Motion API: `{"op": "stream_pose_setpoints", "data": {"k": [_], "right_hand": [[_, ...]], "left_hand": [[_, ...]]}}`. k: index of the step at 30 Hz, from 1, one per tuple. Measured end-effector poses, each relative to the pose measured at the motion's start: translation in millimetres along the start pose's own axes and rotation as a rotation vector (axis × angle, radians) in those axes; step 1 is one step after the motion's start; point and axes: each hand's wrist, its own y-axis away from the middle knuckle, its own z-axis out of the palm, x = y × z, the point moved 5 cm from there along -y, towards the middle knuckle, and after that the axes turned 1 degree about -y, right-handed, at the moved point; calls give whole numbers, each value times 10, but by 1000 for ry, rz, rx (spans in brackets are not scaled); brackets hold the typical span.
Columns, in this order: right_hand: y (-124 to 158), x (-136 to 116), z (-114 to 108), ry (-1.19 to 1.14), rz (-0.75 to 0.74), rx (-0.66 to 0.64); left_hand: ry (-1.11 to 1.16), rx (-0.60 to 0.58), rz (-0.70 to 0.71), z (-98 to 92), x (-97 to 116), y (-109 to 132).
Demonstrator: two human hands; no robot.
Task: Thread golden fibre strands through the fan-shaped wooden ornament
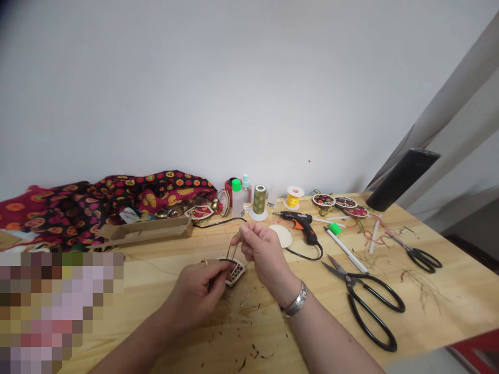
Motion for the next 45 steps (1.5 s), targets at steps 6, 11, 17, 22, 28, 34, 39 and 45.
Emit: {"op": "stream_pose_setpoints", "data": {"k": [6,11,17,22,28,34,39,45], "right_hand": [[-31,-184,-114,-108,-47,74],[-54,-358,-295,-181,-97,156],[-31,-371,-226,-84,-85,111],[36,-190,-4,86,-57,9],[86,-30,147,313,-20,-26],[94,-13,183,431,-19,-10],[95,-18,191,497,-56,-38],[89,-22,191,551,-59,-56]], "left_hand": [[-44,-101,114,-30,160,18],[402,-539,128,-1,255,134],[1192,340,-292,-440,-231,-9],[982,729,-409,-428,-356,3],[1157,248,-390,-72,-180,-28],[1150,115,-428,-21,-188,-38],[1148,62,-414,-34,-136,-53],[1057,111,-510,-28,-215,-34]]}}
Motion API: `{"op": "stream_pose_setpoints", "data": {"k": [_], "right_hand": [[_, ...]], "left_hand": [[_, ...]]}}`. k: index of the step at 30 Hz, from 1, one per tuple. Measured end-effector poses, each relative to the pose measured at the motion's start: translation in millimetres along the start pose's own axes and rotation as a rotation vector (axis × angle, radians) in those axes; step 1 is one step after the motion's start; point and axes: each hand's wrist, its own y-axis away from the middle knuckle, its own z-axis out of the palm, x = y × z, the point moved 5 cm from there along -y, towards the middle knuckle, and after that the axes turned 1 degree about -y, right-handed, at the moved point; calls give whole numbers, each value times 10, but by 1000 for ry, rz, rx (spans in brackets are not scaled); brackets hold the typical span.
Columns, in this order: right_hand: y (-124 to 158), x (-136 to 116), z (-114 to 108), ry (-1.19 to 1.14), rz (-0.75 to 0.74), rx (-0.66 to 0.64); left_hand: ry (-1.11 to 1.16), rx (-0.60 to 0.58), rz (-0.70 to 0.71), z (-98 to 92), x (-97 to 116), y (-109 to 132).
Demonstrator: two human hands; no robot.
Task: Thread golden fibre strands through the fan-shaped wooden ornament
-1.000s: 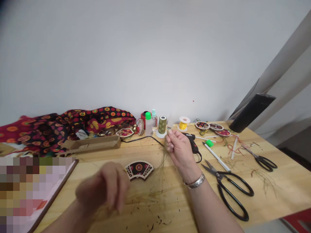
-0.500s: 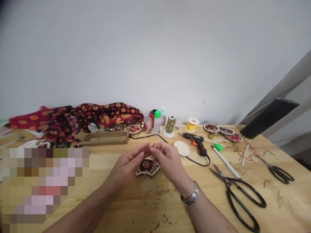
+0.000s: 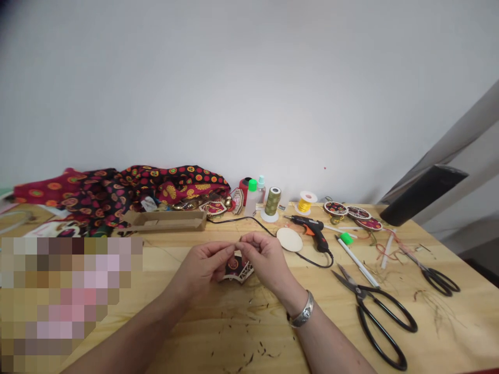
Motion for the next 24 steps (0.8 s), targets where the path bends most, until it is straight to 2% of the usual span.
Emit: {"op": "stream_pose_setpoints", "data": {"k": [4,13,18,24], "right_hand": [[0,-6,2,-3,3,-16],[-15,33,0,-60,24,-55],[-14,66,3,-77,36,-63],[-10,19,-13,-26,-9,-100]], "left_hand": [[-38,21,2,-34,-5,-13],[117,-46,-165,-34,-83,-36],[105,-49,-165,-8,-66,-25],[59,24,-123,-55,-48,-39]]}}
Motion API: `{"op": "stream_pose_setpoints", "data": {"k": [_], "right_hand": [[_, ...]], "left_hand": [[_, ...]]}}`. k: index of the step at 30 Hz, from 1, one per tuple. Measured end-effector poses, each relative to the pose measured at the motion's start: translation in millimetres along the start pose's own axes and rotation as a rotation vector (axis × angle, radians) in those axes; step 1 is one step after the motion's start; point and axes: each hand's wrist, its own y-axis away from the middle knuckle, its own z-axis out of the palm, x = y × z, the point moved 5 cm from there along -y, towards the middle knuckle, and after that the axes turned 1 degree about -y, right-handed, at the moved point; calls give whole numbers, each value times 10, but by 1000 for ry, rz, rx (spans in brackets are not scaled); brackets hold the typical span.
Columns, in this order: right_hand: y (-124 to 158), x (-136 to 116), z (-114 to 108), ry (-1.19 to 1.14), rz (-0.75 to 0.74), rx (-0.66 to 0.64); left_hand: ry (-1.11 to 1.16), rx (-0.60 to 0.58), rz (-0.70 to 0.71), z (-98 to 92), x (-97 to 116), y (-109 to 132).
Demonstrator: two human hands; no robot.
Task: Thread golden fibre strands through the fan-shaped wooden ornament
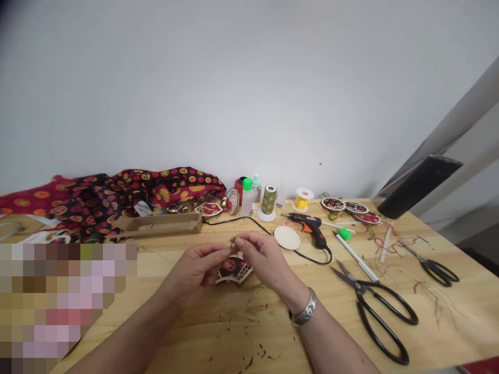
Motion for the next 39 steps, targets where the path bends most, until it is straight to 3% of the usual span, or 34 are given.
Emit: {"op": "stream_pose_setpoints", "data": {"k": [13,19,28,34,39], "right_hand": [[-1,-55,-172,457,-123,53],[15,-75,-166,387,-62,93],[100,-30,94,63,125,-65],[173,-77,253,203,38,-185],[223,-54,373,349,-57,-280]], "left_hand": [[-116,131,116,-35,134,13],[-204,130,145,-33,149,30],[-214,227,189,-84,145,31],[-196,193,229,-92,148,24],[-47,184,138,-89,78,19]]}}
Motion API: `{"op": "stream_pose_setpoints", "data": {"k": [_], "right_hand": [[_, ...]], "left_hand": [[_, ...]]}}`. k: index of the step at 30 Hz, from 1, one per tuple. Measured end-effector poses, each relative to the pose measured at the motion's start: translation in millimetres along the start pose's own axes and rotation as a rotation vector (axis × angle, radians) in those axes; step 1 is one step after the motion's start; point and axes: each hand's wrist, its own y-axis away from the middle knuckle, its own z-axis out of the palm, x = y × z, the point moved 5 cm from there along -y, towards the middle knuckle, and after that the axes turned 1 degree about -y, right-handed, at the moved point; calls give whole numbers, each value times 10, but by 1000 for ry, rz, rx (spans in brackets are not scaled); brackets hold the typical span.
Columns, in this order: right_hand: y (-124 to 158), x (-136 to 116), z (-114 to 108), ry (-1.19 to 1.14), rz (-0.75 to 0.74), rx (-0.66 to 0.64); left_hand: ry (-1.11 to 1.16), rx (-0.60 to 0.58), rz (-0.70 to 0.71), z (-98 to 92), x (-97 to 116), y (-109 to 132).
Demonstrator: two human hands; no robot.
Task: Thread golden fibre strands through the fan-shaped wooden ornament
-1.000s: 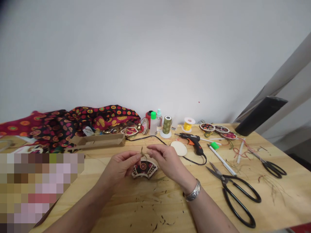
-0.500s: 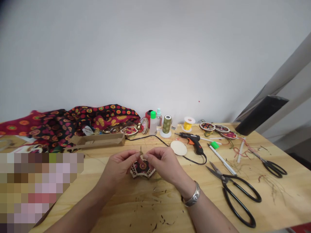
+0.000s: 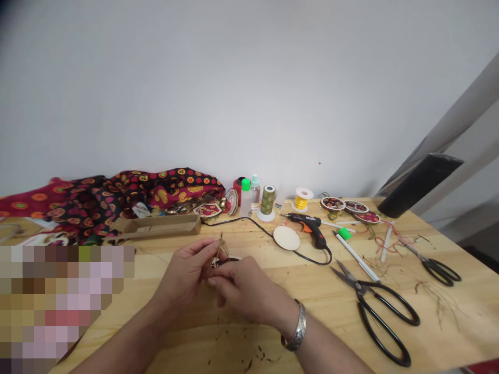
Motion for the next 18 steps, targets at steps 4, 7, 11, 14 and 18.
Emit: {"op": "stream_pose_setpoints", "data": {"k": [4,7,11,14,18], "right_hand": [[-9,33,102,58,-20,-37],[7,-21,86,116,-89,-48],[43,-49,-102,219,-131,33],[61,19,-413,148,-94,462],[-12,175,-477,-246,-47,631]], "left_hand": [[84,-14,-61,0,-48,-7],[149,-27,-96,10,-55,-12],[181,-10,-110,25,-30,-11],[205,-16,-137,46,-37,-6],[192,-19,-148,64,-48,14]]}}
